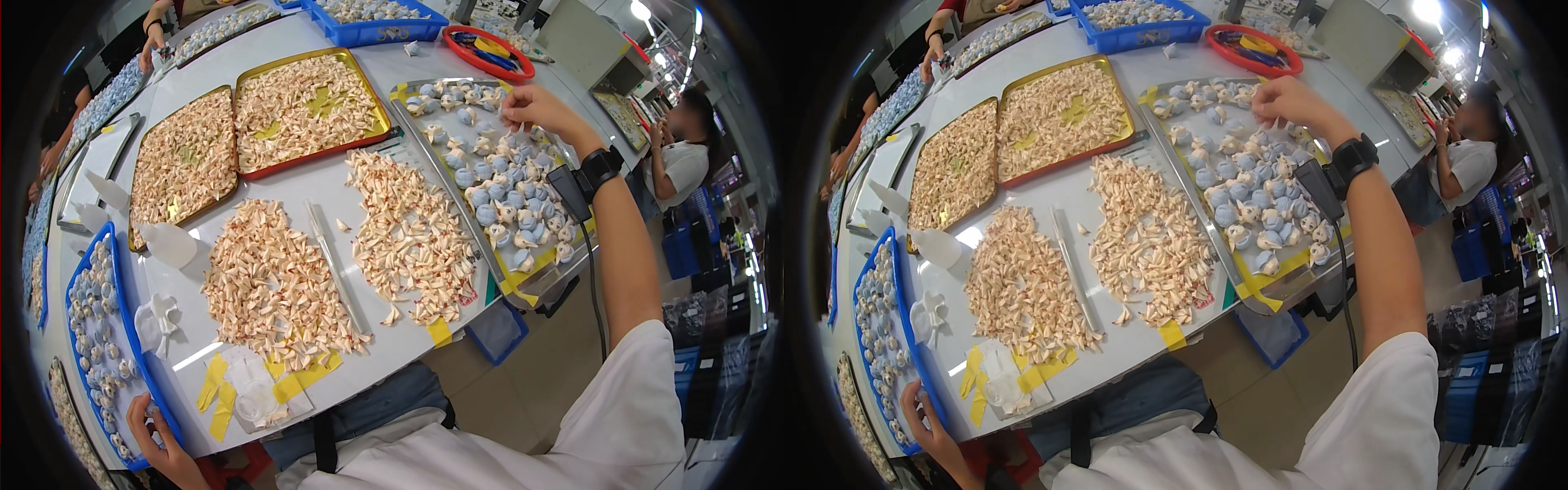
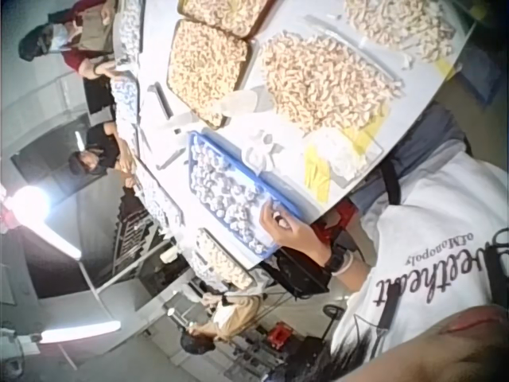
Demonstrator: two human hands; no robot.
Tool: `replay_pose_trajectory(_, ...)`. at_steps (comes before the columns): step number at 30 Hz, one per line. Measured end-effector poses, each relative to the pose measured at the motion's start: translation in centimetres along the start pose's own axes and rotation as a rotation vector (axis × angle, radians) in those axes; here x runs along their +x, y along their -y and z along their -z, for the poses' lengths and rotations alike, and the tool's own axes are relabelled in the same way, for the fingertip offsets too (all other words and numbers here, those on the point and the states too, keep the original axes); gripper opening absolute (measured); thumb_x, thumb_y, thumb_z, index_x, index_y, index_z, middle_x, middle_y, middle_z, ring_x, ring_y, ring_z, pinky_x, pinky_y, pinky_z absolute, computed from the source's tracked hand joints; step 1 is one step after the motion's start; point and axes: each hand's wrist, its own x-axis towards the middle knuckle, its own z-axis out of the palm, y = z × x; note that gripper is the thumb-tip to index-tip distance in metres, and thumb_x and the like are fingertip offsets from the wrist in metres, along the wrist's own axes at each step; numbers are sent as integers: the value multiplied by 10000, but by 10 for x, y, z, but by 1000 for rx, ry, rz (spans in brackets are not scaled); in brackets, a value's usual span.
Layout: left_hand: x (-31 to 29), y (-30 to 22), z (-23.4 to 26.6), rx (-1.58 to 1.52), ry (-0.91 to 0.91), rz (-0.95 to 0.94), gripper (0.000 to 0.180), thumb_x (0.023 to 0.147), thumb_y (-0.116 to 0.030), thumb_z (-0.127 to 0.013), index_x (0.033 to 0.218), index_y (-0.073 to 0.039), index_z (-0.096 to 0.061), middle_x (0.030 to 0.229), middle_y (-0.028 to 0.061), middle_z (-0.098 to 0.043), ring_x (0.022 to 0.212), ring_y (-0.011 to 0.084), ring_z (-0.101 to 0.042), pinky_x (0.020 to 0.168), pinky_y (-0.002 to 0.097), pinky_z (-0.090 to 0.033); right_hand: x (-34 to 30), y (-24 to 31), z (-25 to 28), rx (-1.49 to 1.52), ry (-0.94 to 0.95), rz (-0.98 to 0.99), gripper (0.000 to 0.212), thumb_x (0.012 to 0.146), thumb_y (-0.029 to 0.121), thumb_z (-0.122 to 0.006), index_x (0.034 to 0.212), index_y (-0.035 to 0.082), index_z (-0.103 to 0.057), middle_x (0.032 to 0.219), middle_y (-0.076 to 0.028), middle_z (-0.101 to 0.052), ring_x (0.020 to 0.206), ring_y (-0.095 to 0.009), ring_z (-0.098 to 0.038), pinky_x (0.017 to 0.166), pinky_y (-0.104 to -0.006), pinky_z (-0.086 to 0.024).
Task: The person assembles small decorative figures by hand, picking up small white petal-like pieces from a tray and attaching them to the top of small blue and white figurines. The person places the completed figures onto a blue tray and repeats the process with multiple units.
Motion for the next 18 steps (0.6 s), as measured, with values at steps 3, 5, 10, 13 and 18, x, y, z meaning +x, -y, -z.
replay_pose_trajectory(3, 1, 0, -2, -20, 7, 0, 179, 906, -73, -440, 1040, -1, -535, 1053, 67, -542, 956, 163, -484, 808, 269, -350, 6, -28, 13, -103, -191, 22, 93, 807, 130, -576, 798, 38, -577, 757, 12, -576, 725, -61, -507, 679, -219, -405)
replay_pose_trajectory(5, 1, 0, -2, -28, 5, 2, 180, 906, -74, -440, 1040, -3, -536, 1057, 67, -541, 960, 164, -484, 808, 269, -350, 7, -41, 14, -127, -231, 26, 90, 799, 124, -575, 795, 34, -580, 752, 17, -565, 720, -67, -494, 688, -222, -401)
replay_pose_trajectory(10, 1, -1, -1, -19, 14, 0, 179, 907, -76, -441, 1041, -5, -536, 1060, 66, -540, 965, 164, -485, 807, 270, -350, 7, -62, 12, -38, -267, 134, 125, 754, 152, -633, 783, 38, -592, 711, -2, -571, 645, -100, -510, 588, -266, -417)
replay_pose_trajectory(13, 1, 0, -2, -18, 11, 1, 178, 907, -75, -439, 1040, -5, -535, 1057, 66, -540, 964, 164, -485, 808, 271, -350, 9, -63, 18, -152, -316, 35, 119, 753, 142, -627, 790, 35, -591, 708, -5, -571, 652, -102, -525, 590, -269, -427)
replay_pose_trajectory(18, 0, 0, -1, -11, 7, 11, 177, 910, -79, -439, 1039, -5, -534, 1051, 67, -541, 963, 163, -484, 813, 271, -348, 2, -46, 14, 52, -228, -90, 106, 759, 133, -617, 784, 33, -593, 714, -19, -581, 645, -102, -531, 577, -273, -430)
